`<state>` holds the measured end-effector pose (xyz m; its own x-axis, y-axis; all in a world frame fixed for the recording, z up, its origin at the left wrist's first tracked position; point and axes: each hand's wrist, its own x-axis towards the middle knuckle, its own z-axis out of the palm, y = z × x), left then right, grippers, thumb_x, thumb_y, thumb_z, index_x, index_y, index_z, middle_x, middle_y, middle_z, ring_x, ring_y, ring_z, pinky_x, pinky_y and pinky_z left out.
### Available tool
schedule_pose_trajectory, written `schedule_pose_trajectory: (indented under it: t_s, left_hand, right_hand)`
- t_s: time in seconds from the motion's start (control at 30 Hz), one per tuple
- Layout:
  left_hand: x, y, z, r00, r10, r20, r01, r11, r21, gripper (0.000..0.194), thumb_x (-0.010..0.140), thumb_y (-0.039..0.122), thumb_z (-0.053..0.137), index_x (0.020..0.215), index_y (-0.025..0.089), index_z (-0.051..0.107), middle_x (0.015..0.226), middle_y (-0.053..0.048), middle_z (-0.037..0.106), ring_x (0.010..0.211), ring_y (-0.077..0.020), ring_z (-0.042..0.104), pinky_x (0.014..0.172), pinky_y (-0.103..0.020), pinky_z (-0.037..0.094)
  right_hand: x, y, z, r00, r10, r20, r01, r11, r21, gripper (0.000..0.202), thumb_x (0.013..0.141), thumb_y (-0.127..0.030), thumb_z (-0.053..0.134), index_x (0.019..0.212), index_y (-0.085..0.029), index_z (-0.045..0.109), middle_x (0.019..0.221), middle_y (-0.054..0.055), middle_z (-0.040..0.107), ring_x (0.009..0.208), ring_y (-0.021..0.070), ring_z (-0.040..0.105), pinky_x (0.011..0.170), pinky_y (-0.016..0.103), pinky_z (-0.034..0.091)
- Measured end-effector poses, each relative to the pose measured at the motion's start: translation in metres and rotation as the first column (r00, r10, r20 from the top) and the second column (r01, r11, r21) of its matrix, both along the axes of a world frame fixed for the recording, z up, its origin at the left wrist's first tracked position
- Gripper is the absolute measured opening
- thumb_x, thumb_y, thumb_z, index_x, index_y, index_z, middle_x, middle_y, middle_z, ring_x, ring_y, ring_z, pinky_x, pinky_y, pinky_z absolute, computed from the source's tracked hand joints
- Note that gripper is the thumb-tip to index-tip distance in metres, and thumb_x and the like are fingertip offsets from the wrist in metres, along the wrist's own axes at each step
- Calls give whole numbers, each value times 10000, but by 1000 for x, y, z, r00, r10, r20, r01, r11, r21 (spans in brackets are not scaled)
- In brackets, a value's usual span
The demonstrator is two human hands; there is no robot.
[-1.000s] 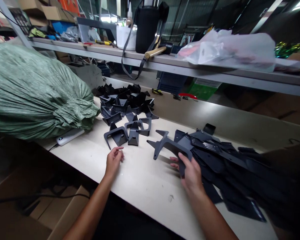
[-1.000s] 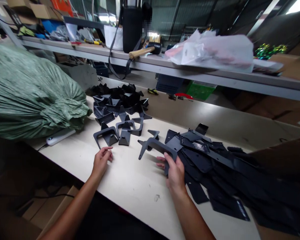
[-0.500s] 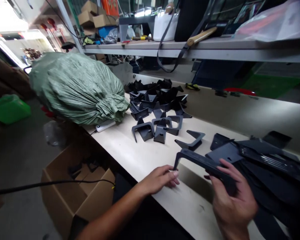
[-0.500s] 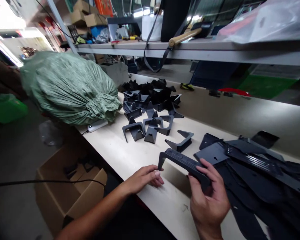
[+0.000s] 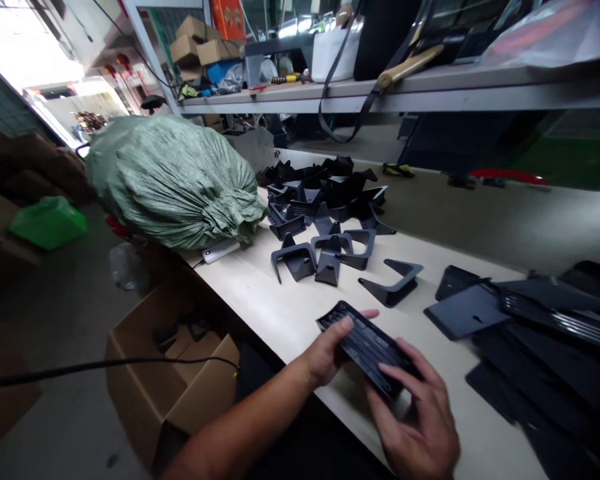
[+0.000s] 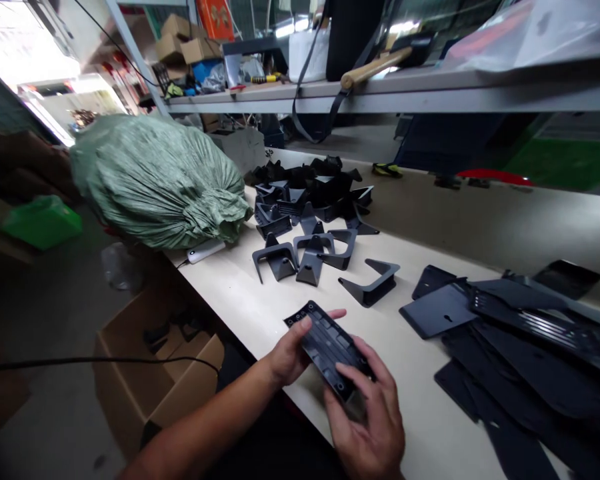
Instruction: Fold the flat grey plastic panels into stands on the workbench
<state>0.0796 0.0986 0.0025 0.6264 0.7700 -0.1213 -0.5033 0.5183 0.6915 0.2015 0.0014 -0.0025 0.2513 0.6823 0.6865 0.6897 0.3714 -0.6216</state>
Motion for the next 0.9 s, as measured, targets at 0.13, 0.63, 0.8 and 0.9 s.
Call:
schedule_pose_trajectory:
  t_s: [0.13,0.63,0.8,0.9]
  left_hand:
    - [-2,3,16,985,118,123,-110,991,-70,691,825,634,689,1268,105,670,1177,-211,773,1121,-347,725,1091,-504,471]
    - [-58,-11,12,836,-55,-546,107,992,63,653,935,685,624,1330,165,628,1057,-117,755,931,-266,703,809,-353,532]
    - [-68,-22,16,793,-169,-586,268,959,87,676,950,705,584,1372,178,634,1062,-109,745,970,-287,690,917,-411,522]
    - [-72,-27,11,765,-235,-600,311,950,24,731,934,743,571,1371,161,637,1056,-125,744,961,-303,690,903,-436,535]
  right_hand:
    - [-12,-9,-8,983,179,33,-173,975,-138,382,893,-214,759,1258,-308,697,1479,98,635,1352,366,614,1081,611,562]
    - [171,24,15,910,-249,331,350,890,-291,446,963,-438,660,1347,-213,693,1467,163,647,1348,336,605,1162,566,474]
    - [251,49,34,791,-292,537,531,764,-366,569,937,-404,653,1432,-126,632,1528,210,583,1435,359,514,1235,537,379]
    - [282,66,45,784,-195,589,541,680,-495,692,854,-379,746,1480,-123,597,1551,216,565,1465,389,478,1243,540,353]
